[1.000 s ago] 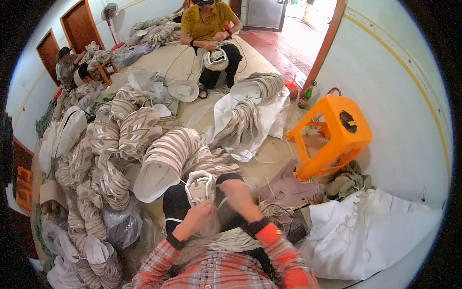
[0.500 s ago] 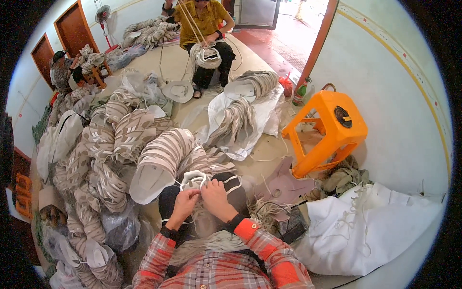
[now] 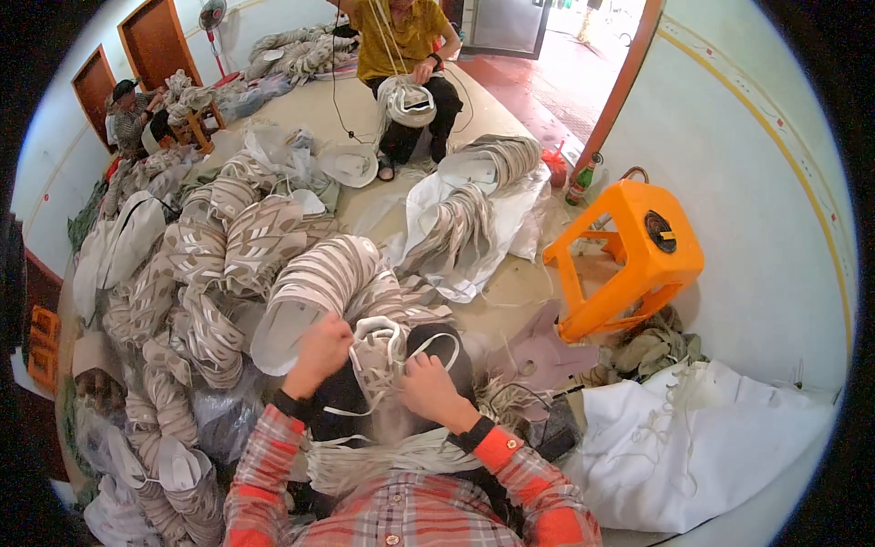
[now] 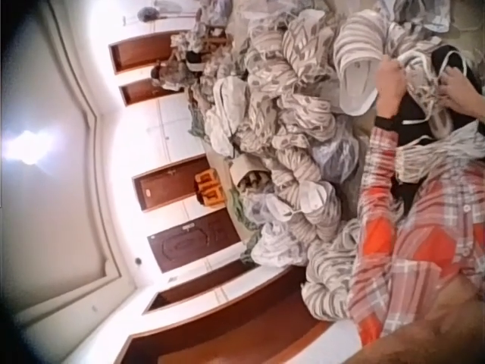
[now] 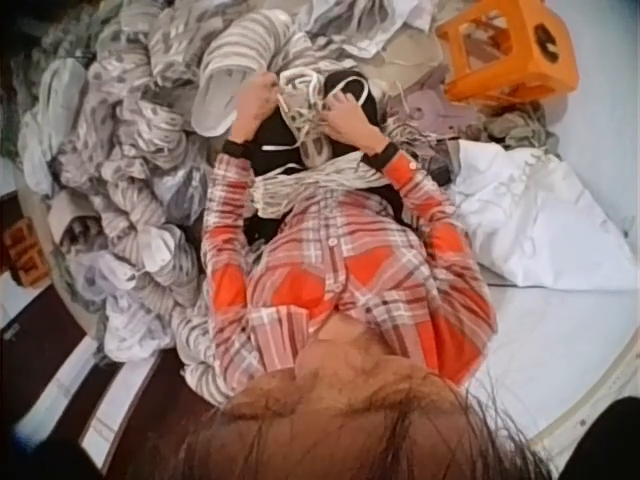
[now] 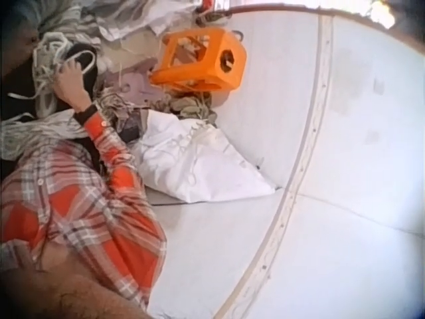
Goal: Attaching and lacing long white cords through shoe components.
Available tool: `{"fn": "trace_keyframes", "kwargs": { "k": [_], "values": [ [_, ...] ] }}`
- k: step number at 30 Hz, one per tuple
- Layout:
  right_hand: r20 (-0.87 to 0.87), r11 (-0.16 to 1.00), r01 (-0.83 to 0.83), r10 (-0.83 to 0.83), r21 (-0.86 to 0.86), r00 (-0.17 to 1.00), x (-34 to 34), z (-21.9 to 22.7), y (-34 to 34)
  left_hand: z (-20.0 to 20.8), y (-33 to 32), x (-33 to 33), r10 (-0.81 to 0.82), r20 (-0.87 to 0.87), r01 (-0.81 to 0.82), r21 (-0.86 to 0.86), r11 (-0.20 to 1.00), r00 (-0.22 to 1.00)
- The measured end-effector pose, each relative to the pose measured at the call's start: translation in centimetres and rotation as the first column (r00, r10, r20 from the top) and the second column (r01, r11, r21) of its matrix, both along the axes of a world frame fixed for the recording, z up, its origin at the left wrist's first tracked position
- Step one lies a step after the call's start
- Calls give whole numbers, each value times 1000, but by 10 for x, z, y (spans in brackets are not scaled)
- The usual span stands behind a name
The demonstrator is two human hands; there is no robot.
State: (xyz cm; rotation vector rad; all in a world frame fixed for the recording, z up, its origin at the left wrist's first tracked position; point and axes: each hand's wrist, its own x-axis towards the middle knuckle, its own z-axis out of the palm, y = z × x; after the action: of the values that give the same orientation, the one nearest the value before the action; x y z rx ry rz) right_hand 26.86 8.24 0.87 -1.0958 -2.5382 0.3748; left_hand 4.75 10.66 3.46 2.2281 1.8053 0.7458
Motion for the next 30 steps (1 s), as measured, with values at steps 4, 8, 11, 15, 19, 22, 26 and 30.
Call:
{"fn": "trace_keyframes", "kwargs": {
  "k": [4,8,11,15,19,22,26,30],
  "values": [
    [-108,993,-66,55,-97,993,4,14,4,-1,-11,-24,72,133,-45,-194,980,988],
    [-377,736,-32,-308,-676,874,25,32,37,-21,-35,-26,566,732,394,-681,618,379],
    [-458,674,-228,-184,-703,869,36,53,50,-21,-55,-31,555,569,556,-194,808,-608],
    [-578,742,-575,315,-345,753,28,51,45,0,-75,-68,325,488,313,-109,944,-810],
    [-304,580,-342,166,-739,938,16,40,40,8,-86,-122,75,457,108,46,993,-886],
    [-321,760,-261,73,-596,944,5,2,48,49,-100,-189,-192,508,-220,5,976,-840],
    [-578,533,-306,-473,-789,665,-22,0,57,79,-127,-250,-382,638,-157,380,912,-669],
    [-299,631,-68,-267,-773,916,-44,14,48,86,-129,-215,-285,843,-245,189,951,-456]
  ]
}}
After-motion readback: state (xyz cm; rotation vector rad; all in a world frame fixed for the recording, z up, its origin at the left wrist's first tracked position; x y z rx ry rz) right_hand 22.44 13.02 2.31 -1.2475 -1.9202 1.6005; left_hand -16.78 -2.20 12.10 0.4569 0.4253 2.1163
